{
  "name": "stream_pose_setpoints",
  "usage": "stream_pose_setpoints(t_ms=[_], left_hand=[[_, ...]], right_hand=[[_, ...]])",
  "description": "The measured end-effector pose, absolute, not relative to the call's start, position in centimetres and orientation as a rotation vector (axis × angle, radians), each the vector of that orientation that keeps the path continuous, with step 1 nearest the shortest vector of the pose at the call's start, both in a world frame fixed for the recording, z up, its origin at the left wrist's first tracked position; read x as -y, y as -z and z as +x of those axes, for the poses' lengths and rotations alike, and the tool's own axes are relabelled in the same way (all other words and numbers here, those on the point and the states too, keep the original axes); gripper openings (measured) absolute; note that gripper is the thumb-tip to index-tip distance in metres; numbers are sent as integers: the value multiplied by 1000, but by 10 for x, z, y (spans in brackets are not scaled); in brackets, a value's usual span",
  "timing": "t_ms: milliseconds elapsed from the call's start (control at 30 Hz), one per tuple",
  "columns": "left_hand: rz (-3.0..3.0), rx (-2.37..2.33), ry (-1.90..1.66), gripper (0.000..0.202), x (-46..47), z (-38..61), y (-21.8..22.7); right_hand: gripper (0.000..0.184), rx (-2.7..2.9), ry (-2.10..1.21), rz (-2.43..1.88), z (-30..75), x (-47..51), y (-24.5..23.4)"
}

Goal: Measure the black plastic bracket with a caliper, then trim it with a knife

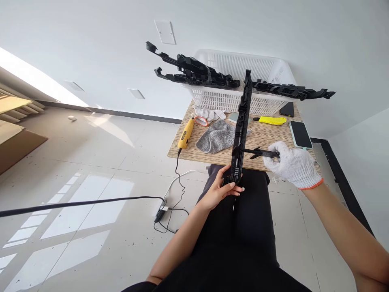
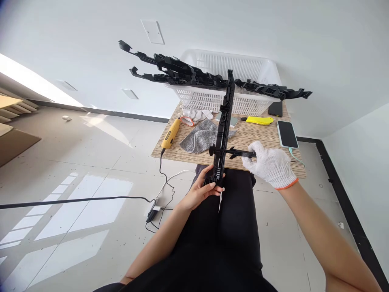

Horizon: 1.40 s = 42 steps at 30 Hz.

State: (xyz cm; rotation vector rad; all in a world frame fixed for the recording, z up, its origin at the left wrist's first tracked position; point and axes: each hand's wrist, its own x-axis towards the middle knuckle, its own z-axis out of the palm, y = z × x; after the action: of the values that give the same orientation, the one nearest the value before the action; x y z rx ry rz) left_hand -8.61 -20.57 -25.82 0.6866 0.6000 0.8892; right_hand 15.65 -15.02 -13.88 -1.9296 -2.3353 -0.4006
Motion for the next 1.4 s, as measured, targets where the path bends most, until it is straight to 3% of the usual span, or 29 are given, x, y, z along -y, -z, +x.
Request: stream_pose_setpoints(t_ms=[233, 633, 1400], left_hand=[[756, -742, -975, 53, 191, -71, 249], [856, -853, -936, 54, 197, -74, 246], [800, -867, -992, 50, 187, -69, 245]], right_hand=[[40, 2423, 554, -1829, 156, 150, 166], [47, 2541, 371, -1891, 156, 149, 154], [62, 2368, 392, -1932, 151, 152, 161]])
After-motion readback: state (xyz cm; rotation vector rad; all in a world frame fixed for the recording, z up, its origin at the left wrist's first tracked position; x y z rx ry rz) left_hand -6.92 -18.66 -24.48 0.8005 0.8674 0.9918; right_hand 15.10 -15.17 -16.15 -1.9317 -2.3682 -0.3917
